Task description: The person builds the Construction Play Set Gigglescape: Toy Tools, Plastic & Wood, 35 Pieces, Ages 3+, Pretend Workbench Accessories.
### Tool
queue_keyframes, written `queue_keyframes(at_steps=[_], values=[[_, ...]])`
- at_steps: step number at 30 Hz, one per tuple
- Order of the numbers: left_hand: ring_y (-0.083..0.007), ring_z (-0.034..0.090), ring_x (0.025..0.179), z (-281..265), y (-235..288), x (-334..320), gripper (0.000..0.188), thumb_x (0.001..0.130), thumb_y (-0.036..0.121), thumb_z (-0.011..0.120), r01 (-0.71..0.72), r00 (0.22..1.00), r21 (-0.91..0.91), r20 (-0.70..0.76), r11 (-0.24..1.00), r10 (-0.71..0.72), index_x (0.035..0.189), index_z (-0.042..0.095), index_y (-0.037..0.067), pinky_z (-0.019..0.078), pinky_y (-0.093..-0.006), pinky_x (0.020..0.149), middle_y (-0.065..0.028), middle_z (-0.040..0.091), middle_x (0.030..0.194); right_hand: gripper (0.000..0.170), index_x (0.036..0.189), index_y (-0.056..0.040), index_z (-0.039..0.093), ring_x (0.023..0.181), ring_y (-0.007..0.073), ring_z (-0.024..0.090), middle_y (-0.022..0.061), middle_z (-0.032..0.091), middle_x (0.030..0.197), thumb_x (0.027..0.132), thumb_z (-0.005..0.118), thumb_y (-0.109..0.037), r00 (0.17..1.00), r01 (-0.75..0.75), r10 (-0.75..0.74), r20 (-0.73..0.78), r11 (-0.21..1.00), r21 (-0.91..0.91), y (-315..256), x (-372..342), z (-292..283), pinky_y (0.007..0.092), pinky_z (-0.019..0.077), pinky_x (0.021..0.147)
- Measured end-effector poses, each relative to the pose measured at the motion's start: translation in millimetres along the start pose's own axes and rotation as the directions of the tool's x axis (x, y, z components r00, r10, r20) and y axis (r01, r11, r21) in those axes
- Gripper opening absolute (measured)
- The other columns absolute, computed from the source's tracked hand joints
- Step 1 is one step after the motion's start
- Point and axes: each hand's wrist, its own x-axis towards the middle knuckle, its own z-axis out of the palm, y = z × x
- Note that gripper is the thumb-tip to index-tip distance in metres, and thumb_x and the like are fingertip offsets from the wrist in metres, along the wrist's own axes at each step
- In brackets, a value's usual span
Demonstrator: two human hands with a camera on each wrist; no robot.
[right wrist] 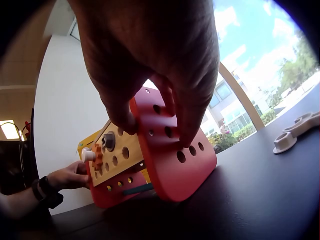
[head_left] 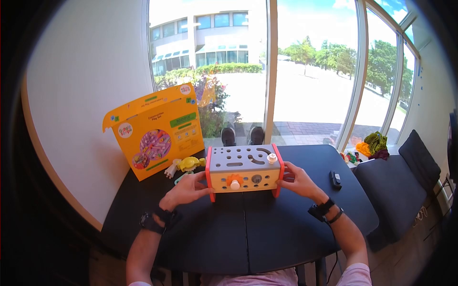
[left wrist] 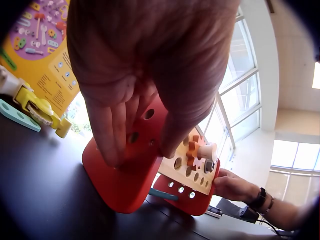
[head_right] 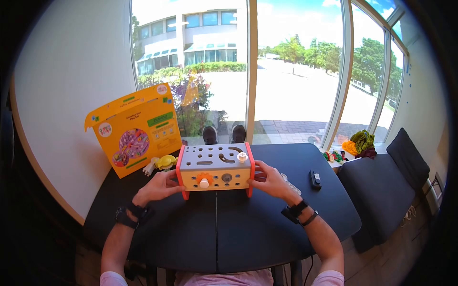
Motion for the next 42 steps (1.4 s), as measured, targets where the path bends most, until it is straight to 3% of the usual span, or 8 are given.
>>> queue_keyframes(at_steps=[20,23,26,29,31,35,38,42], values=[[-0.0246,0.078,0.114,3,-4,-1,0.067,0.100,0.020,0.085,-0.012,1.000,-0.027,-0.007,1.000,0.012,0.157,0.056,0.002,0.0628,-0.0400,0.104,-0.0162,0.076,0.133,0.068,0.156,-0.0009,0.049,0.131,0.0255,0.070,0.0144,0.067,0.145,0.099,0.083,-0.012,1.000,-0.021,0.021,0.020,1.000,-0.006,-1,-4,-2,0.0425,0.0576,0.115],[-0.0285,0.077,0.121,-5,3,-3,0.074,0.098,0.023,0.086,0.026,0.998,-0.018,0.063,0.999,-0.025,0.160,0.053,0.002,0.0610,-0.0392,0.104,-0.0173,0.075,0.137,0.068,0.156,-0.0010,0.048,0.132,0.0258,0.069,0.0144,0.067,0.146,0.099,0.083,-0.012,1.000,-0.007,0.007,0.022,1.000,-0.005,-1,-4,-1,0.0426,0.0572,0.115],[-0.0274,0.071,0.132,-27,-21,5,0.071,0.097,0.018,0.086,-0.031,0.997,0.066,0.072,0.997,0.026,0.159,0.055,0.002,0.0592,-0.0406,0.108,-0.0168,0.074,0.141,0.069,0.158,-0.0019,0.048,0.132,0.0259,0.069,0.0145,0.066,0.147,0.099,0.083,-0.012,0.999,-0.029,0.029,0.019,0.999,-0.021,-2,-5,-2,0.0424,0.0570,0.115],[-0.0350,0.068,0.135,-56,-46,17,0.075,0.090,0.030,0.087,0.120,0.987,0.352,-0.140,0.928,-0.074,0.155,0.060,0.002,0.0551,-0.0433,0.112,-0.0212,0.070,0.146,0.071,0.160,-0.0033,0.047,0.133,0.0263,0.069,0.0141,0.065,0.148,0.099,0.083,-0.014,0.999,-0.033,0.033,0.014,0.999,0.002,-2,-5,-1,0.0423,0.0567,0.116],[-0.0418,0.066,0.131,-69,-88,29,0.070,0.088,0.039,0.084,0.257,0.944,0.568,-0.321,0.782,-0.077,0.146,0.066,0.003,0.0530,-0.0464,0.113,-0.0248,0.070,0.141,0.071,0.159,-0.0009,0.046,0.132,0.0270,0.069,0.0154,0.064,0.150,0.099,0.082,-0.012,1.000,-0.018,0.018,0.006,1.000,-0.016,-3,-5,0,0.0416,0.0587,0.113],[-0.0407,0.066,0.130,-69,-136,34,0.050,0.093,0.030,0.078,0.501,0.847,0.582,-0.482,0.640,-0.225,0.135,0.072,0.005,0.0517,-0.0492,0.114,-0.0232,0.074,0.128,0.071,0.159,-0.0005,0.046,0.132,0.0277,0.070,0.0162,0.063,0.151,0.099,0.082,-0.012,1.000,-0.026,0.026,0.008,0.999,-0.027,-5,-6,0,0.0413,0.0600,0.112],[-0.0441,0.073,0.116,-74,-148,43,0.043,0.090,0.026,0.080,0.592,0.797,0.617,-0.544,0.519,-0.262,0.124,0.076,0.000,0.0591,-0.0507,0.101,-0.0256,0.077,0.122,0.070,0.158,-0.0013,0.046,0.132,0.0281,0.070,0.0164,0.063,0.150,0.100,0.082,-0.013,0.999,-0.047,0.047,0.006,0.998,-0.051,-11,-8,1,0.0417,0.0600,0.112],[-0.0453,0.075,0.108,-78,-147,39,0.033,0.089,0.023,0.082,0.618,0.782,0.604,-0.537,0.503,-0.316,0.111,0.079,-0.001,0.0610,-0.0523,0.094,-0.0254,0.079,0.114,0.069,0.158,-0.0013,0.046,0.131,0.0292,0.071,0.0174,0.065,0.148,0.100,0.081,-0.014,0.999,-0.042,0.043,0.014,0.997,-0.071,-11,-8,0,0.0424,0.0598,0.113]])
